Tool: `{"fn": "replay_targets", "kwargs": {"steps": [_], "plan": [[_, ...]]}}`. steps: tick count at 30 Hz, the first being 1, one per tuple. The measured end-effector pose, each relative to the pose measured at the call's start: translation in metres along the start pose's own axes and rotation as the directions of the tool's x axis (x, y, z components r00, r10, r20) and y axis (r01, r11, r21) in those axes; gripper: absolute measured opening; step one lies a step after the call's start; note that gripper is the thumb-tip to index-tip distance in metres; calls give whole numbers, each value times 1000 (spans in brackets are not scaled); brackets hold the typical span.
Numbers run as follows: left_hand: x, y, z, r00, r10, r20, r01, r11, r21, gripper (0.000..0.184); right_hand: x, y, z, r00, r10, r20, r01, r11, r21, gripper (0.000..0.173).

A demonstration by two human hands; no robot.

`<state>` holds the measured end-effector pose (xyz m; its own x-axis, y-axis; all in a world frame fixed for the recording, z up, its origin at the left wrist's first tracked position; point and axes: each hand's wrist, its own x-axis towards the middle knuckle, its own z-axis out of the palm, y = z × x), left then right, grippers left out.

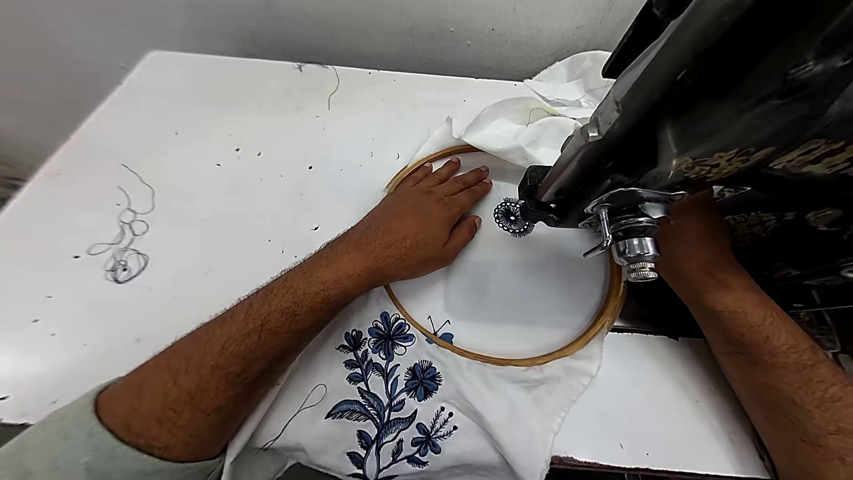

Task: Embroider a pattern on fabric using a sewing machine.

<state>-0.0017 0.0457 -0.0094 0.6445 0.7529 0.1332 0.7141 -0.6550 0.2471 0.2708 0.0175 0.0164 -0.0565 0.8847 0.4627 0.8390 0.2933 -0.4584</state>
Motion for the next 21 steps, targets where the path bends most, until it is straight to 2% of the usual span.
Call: {"fn": "replay_targets", "kwargs": {"steps": [6, 12, 17, 21], "plan": [[-4, 4, -2, 1000, -5, 20, 5, 1000, 7, 56, -2, 1, -2, 998, 29, 57, -29, 1000, 1, 22], [0, 1, -1, 1000, -6, 2, 6, 1000, -7, 55, 1, 0, -1, 1000, 5, 13, -5, 1000, 17, 24], [-4, 5, -2, 1000, -1, 19, 1, 1000, 8, 57, -1, 0, -2, 998, 27, 48, -25, 999, -32, 23], [0, 2, 0, 1000, 1, 2, -1, 1000, 2, 56, 0, 2, -2, 1000, -10, 23, 10, 1000, -16, 26]]}}
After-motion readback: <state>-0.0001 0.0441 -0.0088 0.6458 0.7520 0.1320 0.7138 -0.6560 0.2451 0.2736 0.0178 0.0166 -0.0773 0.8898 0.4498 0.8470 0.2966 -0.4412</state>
